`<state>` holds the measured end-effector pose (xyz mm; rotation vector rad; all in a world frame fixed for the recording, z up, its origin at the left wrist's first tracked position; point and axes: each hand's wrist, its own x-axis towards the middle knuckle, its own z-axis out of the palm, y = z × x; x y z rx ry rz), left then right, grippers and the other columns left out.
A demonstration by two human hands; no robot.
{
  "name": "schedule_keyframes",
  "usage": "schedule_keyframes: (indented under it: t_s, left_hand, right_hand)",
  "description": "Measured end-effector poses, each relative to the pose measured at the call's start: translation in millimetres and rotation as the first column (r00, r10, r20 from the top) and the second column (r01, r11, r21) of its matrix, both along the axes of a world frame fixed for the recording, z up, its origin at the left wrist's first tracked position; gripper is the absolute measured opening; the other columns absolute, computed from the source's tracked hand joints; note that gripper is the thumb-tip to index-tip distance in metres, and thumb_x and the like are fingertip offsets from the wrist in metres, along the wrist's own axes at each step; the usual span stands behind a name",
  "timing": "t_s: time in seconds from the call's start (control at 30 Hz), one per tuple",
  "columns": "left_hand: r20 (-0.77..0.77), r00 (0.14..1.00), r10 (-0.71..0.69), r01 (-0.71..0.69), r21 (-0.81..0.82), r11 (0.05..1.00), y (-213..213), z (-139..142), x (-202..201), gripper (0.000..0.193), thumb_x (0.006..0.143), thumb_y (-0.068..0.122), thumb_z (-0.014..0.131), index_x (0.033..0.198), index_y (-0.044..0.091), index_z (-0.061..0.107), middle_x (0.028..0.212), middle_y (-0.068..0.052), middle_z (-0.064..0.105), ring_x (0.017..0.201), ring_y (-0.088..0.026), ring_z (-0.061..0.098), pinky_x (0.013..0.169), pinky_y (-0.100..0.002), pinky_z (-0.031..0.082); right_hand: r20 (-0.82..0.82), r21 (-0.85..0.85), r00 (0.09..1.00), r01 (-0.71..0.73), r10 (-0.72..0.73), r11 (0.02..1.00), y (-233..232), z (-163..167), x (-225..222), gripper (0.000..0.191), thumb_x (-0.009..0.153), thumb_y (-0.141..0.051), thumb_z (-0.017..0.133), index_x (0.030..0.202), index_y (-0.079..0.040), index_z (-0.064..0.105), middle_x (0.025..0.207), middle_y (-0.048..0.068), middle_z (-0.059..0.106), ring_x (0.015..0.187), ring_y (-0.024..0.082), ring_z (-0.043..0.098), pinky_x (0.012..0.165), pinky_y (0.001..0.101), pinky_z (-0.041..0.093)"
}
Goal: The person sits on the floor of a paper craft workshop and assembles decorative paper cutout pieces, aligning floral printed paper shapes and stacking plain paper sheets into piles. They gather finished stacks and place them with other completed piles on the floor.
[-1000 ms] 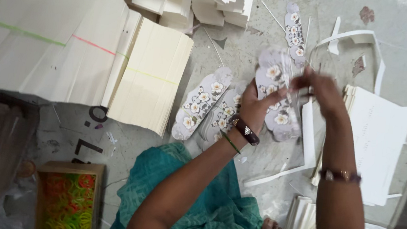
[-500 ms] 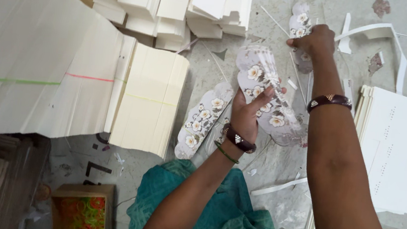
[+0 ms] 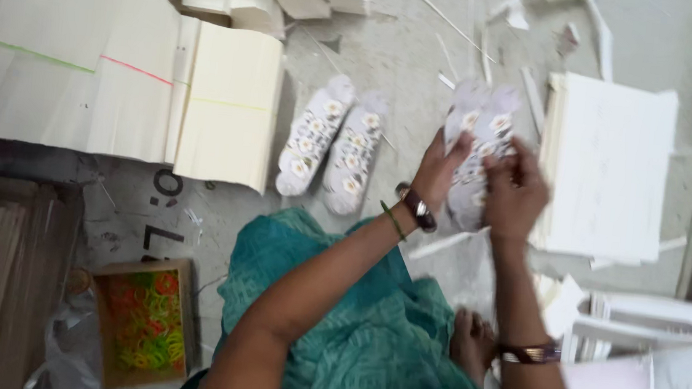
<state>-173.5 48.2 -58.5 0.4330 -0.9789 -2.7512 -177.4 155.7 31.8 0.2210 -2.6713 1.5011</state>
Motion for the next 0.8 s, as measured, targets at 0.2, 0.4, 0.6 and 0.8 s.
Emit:
schedule_keyframes:
  t_s: [0.2, 0.4, 0.6, 0.8]
  left_hand:
    - [0.061, 0.992, -0.111, 0.119, -0.155, 0.981, 22.7, -32.7, 95.9, 0.051, 0.101, 0.028, 0.068, 0.14, -0.002, 0.055, 0.119, -0.009, 0.068, 0.101, -0.016, 0.063, 0.091, -0.033, 0.052]
    - [0.02, 0.989, -0.149, 0.146, -0.356, 0.923, 5.2, -18.1, 134.0, 0.049, 0.099, 0.024, 0.068, 0.139, 0.005, 0.05, 0.118, -0.006, 0.068, 0.103, -0.015, 0.064, 0.093, -0.032, 0.052]
    - [-0.19, 0.97, -0.151, -0.087, -0.853, 0.515, 19.7, -3.0, 160.2, 0.053, 0.093, 0.008, 0.068, 0.142, 0.0, 0.051, 0.138, -0.016, 0.056, 0.128, -0.027, 0.057, 0.109, -0.038, 0.047]
    - [-0.151, 0.958, -0.245, -0.011, -0.869, 0.495, 39.4, 11.7, 170.8, 0.063, 0.087, -0.002, 0.063, 0.147, 0.002, 0.047, 0.141, -0.017, 0.054, 0.133, -0.033, 0.056, 0.113, -0.038, 0.045]
  right_hand:
    - [0.115, 0.009, 0.993, -0.015, 0.014, 1.0, 12.2, -42.4, 93.8, 0.056, 0.094, -0.011, 0.073, 0.147, -0.009, 0.054, 0.128, 0.011, 0.061, 0.105, 0.016, 0.062, 0.081, 0.0289, 0.053]
    - [0.404, -0.534, 0.864, -0.045, 0.301, 0.844, 21.9, -26.5, 109.0, 0.07, 0.09, -0.004, 0.07, 0.151, -0.009, 0.037, 0.126, 0.005, 0.063, 0.113, 0.016, 0.06, 0.09, 0.0297, 0.052]
    - [0.119, -0.378, 0.93, -0.281, 0.347, 0.882, 60.5, -7.3, 135.5, 0.055, 0.089, -0.001, 0.074, 0.138, -0.003, 0.049, 0.123, 0.007, 0.063, 0.118, 0.019, 0.061, 0.098, 0.0334, 0.051]
    - [0.123, -0.412, 0.957, -0.192, 0.264, 0.891, 69.5, -20.1, 157.7, 0.059, 0.086, 0.005, 0.06, 0.143, -0.003, 0.044, 0.13, 0.013, 0.059, 0.121, 0.023, 0.059, 0.101, 0.0329, 0.05]
